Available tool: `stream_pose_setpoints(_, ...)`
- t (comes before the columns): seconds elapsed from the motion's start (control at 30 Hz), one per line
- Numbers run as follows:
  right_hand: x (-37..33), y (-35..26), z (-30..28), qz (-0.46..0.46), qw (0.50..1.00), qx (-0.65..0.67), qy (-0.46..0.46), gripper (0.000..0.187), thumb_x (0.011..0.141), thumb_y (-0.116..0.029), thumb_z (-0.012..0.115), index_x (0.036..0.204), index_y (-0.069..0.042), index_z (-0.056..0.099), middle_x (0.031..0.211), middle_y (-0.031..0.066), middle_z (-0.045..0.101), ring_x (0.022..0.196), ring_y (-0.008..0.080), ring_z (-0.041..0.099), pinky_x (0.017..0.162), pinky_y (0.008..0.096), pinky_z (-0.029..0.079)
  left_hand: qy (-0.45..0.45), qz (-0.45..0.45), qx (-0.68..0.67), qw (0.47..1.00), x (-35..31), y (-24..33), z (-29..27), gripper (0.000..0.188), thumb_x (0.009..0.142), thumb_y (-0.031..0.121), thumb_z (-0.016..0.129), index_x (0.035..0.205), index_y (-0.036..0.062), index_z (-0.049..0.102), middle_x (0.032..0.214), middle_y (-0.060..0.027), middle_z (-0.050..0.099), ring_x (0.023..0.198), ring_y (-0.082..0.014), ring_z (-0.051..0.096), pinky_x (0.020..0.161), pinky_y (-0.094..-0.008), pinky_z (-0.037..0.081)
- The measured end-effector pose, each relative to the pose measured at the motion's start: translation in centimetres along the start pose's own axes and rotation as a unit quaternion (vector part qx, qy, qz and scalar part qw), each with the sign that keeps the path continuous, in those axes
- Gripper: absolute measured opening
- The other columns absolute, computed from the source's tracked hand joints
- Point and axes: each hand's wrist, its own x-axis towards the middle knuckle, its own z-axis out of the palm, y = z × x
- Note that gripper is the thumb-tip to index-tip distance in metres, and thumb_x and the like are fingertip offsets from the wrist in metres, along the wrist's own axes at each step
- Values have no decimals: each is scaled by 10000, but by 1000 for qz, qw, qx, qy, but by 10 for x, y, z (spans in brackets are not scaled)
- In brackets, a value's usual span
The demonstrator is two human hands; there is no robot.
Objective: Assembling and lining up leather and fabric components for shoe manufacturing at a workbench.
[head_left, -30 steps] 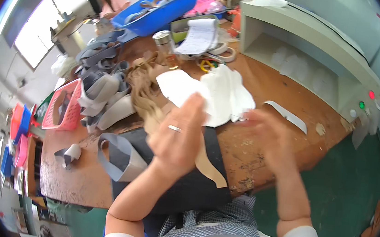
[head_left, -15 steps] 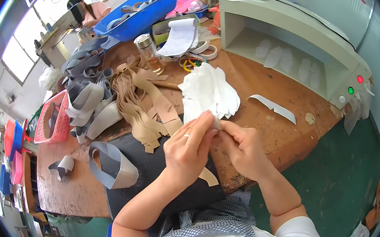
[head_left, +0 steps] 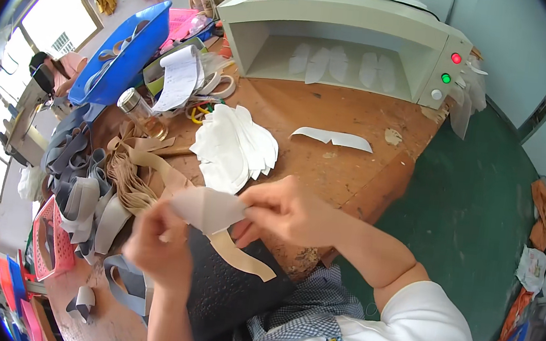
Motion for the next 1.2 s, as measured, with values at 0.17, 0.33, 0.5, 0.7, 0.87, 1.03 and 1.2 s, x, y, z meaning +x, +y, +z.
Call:
stream_pose_setpoints(0.17,-38,24,-69,108,992,37,60,205,959,-32,524,1081,80,646,925,185,725,792,292,744,753,342,604,171,-223,-333,900,52,-67,-37,143,959,104,626,921,-8,707,871,-72,717,736,-134,692,672,-248,573)
stream_pose_setpoints(0.33,-75,67,-136,177,967,-74,167,214,952,-114,556,1048,38,673,861,165,727,757,230,737,714,318,584,222,-162,-297,915,76,-108,-95,159,957,154,645,962,6,702,888,-67,719,749,-121,690,651,-219,559)
stream_pose_setpoints(0.5,-71,38,-108,163,648,-691,275,297,911,-278,678,1076,-32,703,742,218,689,695,325,700,627,378,550,-62,-202,-321,923,67,-30,-77,182,962,146,632,920,-18,698,819,-28,688,670,-63,632,584,-193,505)
stream_pose_setpoints(0.7,-31,3,-22,38,996,74,-42,614,971,-311,649,1444,-1,411,1391,84,541,1264,187,543,1031,352,443,-169,-214,-360,893,34,31,11,153,989,54,569,987,-55,676,767,-34,663,622,-86,632,564,-241,557)
stream_pose_setpoints(0.87,-14,35,-54,73,997,13,36,437,959,-106,609,1374,-38,491,1214,69,639,1100,116,612,907,281,508,-130,-258,-357,888,17,-3,50,269,1037,87,493,1234,-72,582,1007,-149,708,794,-190,712,704,-293,603)
stream_pose_setpoints(1.03,93,59,-158,21,978,-25,206,413,915,0,493,1327,7,509,1171,114,624,1053,180,608,948,347,488,-116,-156,-54,979,-67,-58,48,217,998,39,524,1192,4,613,668,-4,556,561,-52,491,519,-209,381)
stream_pose_setpoints(1.2,252,112,-252,-14,938,-72,338,439,835,-3,513,1269,56,553,1103,127,640,995,222,613,849,372,498,-18,-131,-26,991,-92,-85,49,129,983,-13,508,1046,-17,620,613,-13,500,529,-81,480,503,-247,375)
